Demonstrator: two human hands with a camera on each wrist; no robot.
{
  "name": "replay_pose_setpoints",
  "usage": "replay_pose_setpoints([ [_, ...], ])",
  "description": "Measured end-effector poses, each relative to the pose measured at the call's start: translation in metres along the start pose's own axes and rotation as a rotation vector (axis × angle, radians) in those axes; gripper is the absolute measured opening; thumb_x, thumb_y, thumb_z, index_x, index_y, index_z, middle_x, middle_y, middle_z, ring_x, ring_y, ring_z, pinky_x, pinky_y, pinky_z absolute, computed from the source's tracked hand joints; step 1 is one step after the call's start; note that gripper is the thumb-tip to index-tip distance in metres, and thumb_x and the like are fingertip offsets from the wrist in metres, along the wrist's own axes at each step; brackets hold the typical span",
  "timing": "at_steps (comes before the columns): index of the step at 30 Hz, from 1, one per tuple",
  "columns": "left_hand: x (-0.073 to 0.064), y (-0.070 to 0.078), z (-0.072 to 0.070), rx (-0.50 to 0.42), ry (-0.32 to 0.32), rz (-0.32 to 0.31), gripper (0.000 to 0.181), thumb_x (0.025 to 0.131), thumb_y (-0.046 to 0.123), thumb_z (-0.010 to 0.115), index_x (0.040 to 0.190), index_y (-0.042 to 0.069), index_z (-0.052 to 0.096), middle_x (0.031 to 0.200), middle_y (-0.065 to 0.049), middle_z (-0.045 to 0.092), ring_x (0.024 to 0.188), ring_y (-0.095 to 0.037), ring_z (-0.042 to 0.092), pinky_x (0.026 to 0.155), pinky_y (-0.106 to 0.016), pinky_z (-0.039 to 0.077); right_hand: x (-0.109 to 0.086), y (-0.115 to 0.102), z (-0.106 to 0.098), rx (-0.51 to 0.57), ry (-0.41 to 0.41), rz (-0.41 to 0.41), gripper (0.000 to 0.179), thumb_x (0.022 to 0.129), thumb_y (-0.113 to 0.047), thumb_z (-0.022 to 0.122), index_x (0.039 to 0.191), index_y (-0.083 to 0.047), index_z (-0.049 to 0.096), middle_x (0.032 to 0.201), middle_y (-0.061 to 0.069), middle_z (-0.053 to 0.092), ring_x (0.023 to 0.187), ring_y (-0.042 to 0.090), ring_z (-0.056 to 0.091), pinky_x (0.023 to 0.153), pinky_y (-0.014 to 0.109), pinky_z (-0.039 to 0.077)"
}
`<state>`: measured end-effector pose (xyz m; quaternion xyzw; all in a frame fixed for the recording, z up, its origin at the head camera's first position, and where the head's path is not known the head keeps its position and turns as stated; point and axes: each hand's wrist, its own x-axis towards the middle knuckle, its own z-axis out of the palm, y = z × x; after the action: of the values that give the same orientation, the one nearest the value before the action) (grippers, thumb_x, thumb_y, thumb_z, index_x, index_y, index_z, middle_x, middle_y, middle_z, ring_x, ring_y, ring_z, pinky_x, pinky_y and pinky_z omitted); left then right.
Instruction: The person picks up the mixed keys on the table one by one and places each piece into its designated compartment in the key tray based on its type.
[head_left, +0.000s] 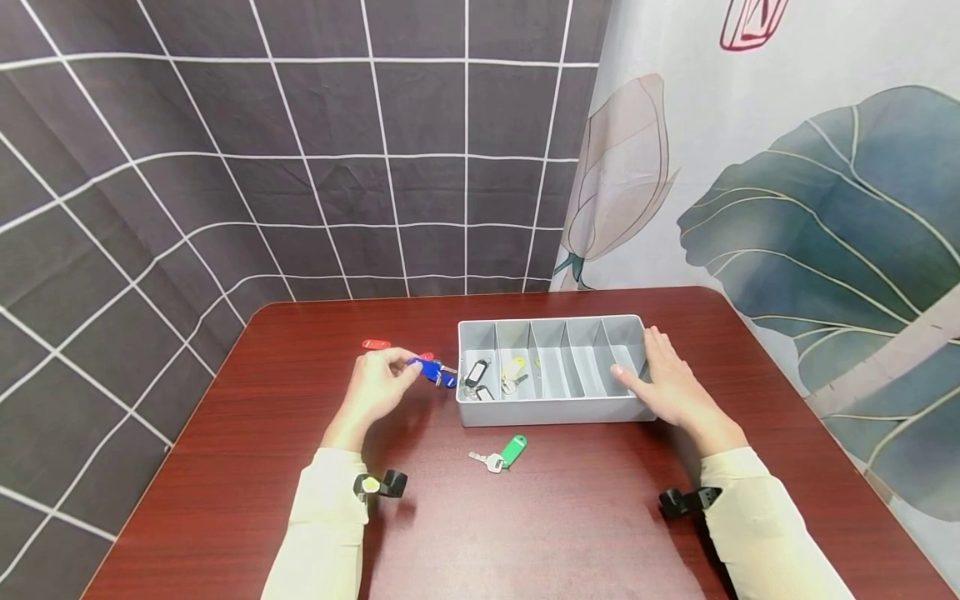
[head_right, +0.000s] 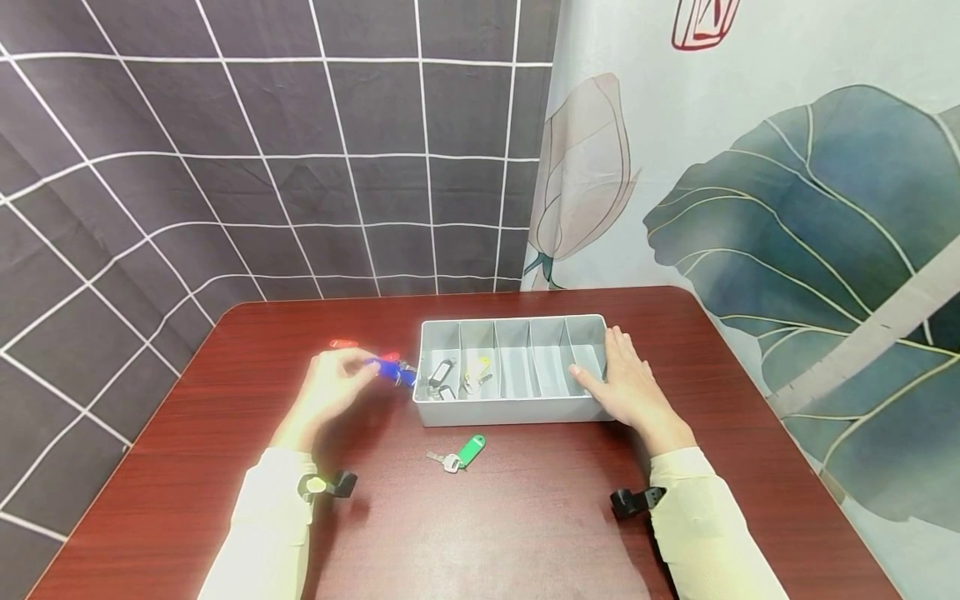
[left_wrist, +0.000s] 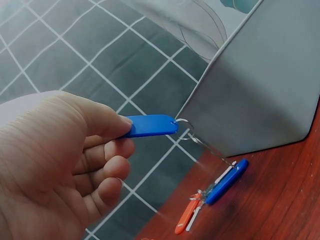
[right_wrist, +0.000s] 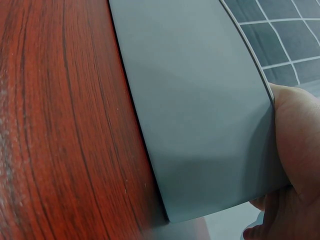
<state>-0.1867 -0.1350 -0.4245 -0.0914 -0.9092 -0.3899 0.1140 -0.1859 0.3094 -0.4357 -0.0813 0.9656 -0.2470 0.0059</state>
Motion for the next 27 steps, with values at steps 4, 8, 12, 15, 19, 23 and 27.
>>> replay_pose_setpoints([
  [4, 0.001, 0.001, -0.001, -0.028, 0.041, 0.015, 0.013, 0.086, 0.017, 0.071, 0.095, 0.007, 0.074, 0.075, -0.001, 0.068, 0.067, -0.017, 0.061, 0.064, -0.033, 0.049, 0.0, 0.0, 0.0, 0.004, -0.002, 0.002, 0.101, 0.092, -0.062, 0.047, 0.151, 0.001, -0.005, 0.157, 0.025, -0.004, 0.143, 0.044, -0.001, 0.105, 0.069, 0.008],
  [8, 0.001, 0.004, -0.002, -0.064, 0.08, 0.018, 0.012, 0.085, 0.017, 0.072, 0.093, 0.007, 0.074, 0.073, -0.002, 0.07, 0.064, -0.017, 0.062, 0.061, -0.033, 0.05, 0.0, -0.001, 0.0, 0.006, -0.003, 0.001, 0.101, 0.092, -0.061, 0.047, 0.151, 0.002, -0.005, 0.157, 0.026, -0.004, 0.143, 0.044, -0.001, 0.105, 0.069, 0.008],
  [12, 0.0, 0.007, -0.003, -0.073, 0.103, 0.018, 0.013, 0.086, 0.018, 0.071, 0.093, 0.007, 0.074, 0.075, -0.002, 0.071, 0.064, -0.016, 0.063, 0.061, -0.032, 0.051, 0.0, -0.001, 0.0, 0.006, -0.005, 0.002, 0.101, 0.092, -0.061, 0.047, 0.151, 0.002, -0.005, 0.157, 0.026, -0.004, 0.143, 0.044, -0.001, 0.106, 0.069, 0.008],
  [15, 0.0, 0.009, -0.004, -0.08, 0.114, 0.016, 0.014, 0.086, 0.019, 0.071, 0.094, 0.007, 0.074, 0.077, -0.003, 0.071, 0.065, -0.016, 0.064, 0.061, -0.032, 0.052, 0.0, -0.001, 0.0, 0.006, -0.006, 0.004, 0.101, 0.092, -0.061, 0.047, 0.151, 0.002, -0.005, 0.157, 0.026, -0.004, 0.143, 0.044, -0.002, 0.106, 0.068, 0.008],
  [19, 0.0, 0.012, -0.005, -0.103, 0.128, 0.003, 0.016, 0.087, 0.02, 0.07, 0.096, 0.007, 0.074, 0.079, -0.004, 0.071, 0.067, -0.017, 0.065, 0.063, -0.034, 0.052, 0.0, -0.001, 0.0, 0.005, -0.004, 0.0, 0.1, 0.092, -0.061, 0.047, 0.151, 0.002, -0.005, 0.157, 0.027, -0.003, 0.143, 0.043, -0.003, 0.106, 0.068, 0.008],
  [23, -0.001, 0.016, -0.007, -0.137, 0.134, -0.016, 0.018, 0.087, 0.021, 0.07, 0.098, 0.008, 0.074, 0.081, -0.005, 0.071, 0.069, -0.018, 0.066, 0.066, -0.035, 0.054, 0.0, -0.001, -0.001, 0.006, -0.004, -0.001, 0.1, 0.092, -0.061, 0.047, 0.151, 0.002, -0.005, 0.157, 0.026, -0.004, 0.143, 0.043, -0.002, 0.106, 0.068, 0.008],
  [27, -0.002, 0.021, -0.007, -0.168, 0.144, -0.03, 0.018, 0.088, 0.021, 0.07, 0.1, 0.008, 0.074, 0.083, -0.005, 0.071, 0.071, -0.019, 0.067, 0.068, -0.035, 0.053, 0.0, -0.001, -0.001, 0.006, -0.006, 0.002, 0.101, 0.092, -0.061, 0.047, 0.151, 0.002, -0.006, 0.157, 0.026, -0.004, 0.143, 0.044, -0.002, 0.106, 0.068, 0.008],
])
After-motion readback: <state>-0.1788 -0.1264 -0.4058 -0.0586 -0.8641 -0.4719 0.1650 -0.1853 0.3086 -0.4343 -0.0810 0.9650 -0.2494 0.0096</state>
